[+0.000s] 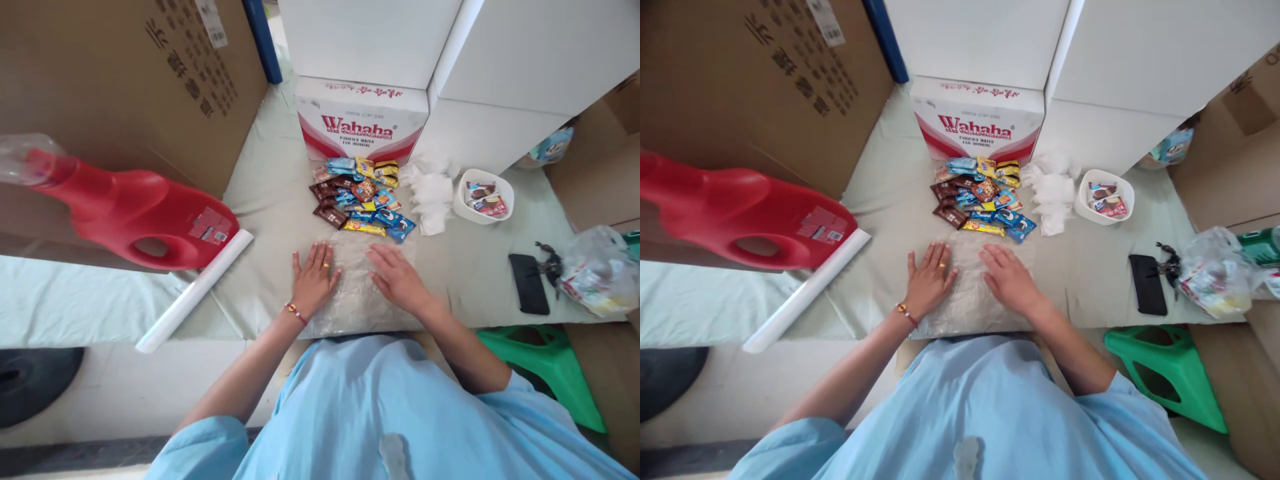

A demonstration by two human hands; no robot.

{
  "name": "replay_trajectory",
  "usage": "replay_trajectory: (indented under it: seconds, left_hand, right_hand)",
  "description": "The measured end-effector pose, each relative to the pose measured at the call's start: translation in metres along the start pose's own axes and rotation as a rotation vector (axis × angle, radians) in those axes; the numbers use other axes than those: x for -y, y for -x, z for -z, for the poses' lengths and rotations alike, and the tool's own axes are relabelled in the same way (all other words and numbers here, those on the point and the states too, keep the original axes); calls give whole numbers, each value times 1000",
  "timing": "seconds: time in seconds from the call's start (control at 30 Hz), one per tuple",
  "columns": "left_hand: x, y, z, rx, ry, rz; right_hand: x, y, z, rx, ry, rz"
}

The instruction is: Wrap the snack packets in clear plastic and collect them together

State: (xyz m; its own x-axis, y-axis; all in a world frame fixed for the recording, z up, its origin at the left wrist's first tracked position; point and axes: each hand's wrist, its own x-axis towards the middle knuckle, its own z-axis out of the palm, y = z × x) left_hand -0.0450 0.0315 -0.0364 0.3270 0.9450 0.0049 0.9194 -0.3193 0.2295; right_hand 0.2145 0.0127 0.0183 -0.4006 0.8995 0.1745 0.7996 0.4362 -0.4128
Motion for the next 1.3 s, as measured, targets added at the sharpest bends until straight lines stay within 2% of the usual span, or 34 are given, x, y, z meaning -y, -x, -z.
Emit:
replay_trajectory:
  seconds: [0.07,0.17,0.27,0.37,0.47,0.53,0.6,0.67,0.73,0.83,0.93,1.1,1.2,1.3]
  left_hand:
    - [7,-3,1,16,-3,8]
    - [15,-5,0,20,6,5]
    - [16,-4,-1,13,25,-1]
    - [14,-4,0,11,42,-1]
    - [14,-4,2,16,51,4]
    - [14,-4,2,13,49,3]
    - [15,-3,1,8,45,-1]
    - [15,-3,1,7,42,0]
    - [15,-2,1,7,42,5]
    - [15,-3,1,12,48,13]
    - [15,-3,2,14,62,15]
    - [14,-4,5,13,94,15]
    - [14,-3,5,10,105,17]
    - [14,-3,5,-2,111,6]
  right_hand:
    - [-5,17,-18,130,10,0]
    - [-31,58,-30,175,33,-96]
    - [-59,94,-19,109,44,-167]
    - [-79,96,3,3,79,-241]
    - [-86,50,21,-83,98,-273]
    - [-84,-4,28,-104,99,-227]
    - [-77,-70,28,-104,120,-147]
    - [-69,-137,21,-64,175,-97]
    - [-61,-194,10,33,248,-70]
    - [-54,-247,-8,192,356,-97]
    - [-56,-263,-17,251,397,-179]
    - [-70,-262,-16,319,357,-391]
    - [-75,-264,-14,298,339,-398]
    - [-73,-266,-15,251,347,-328]
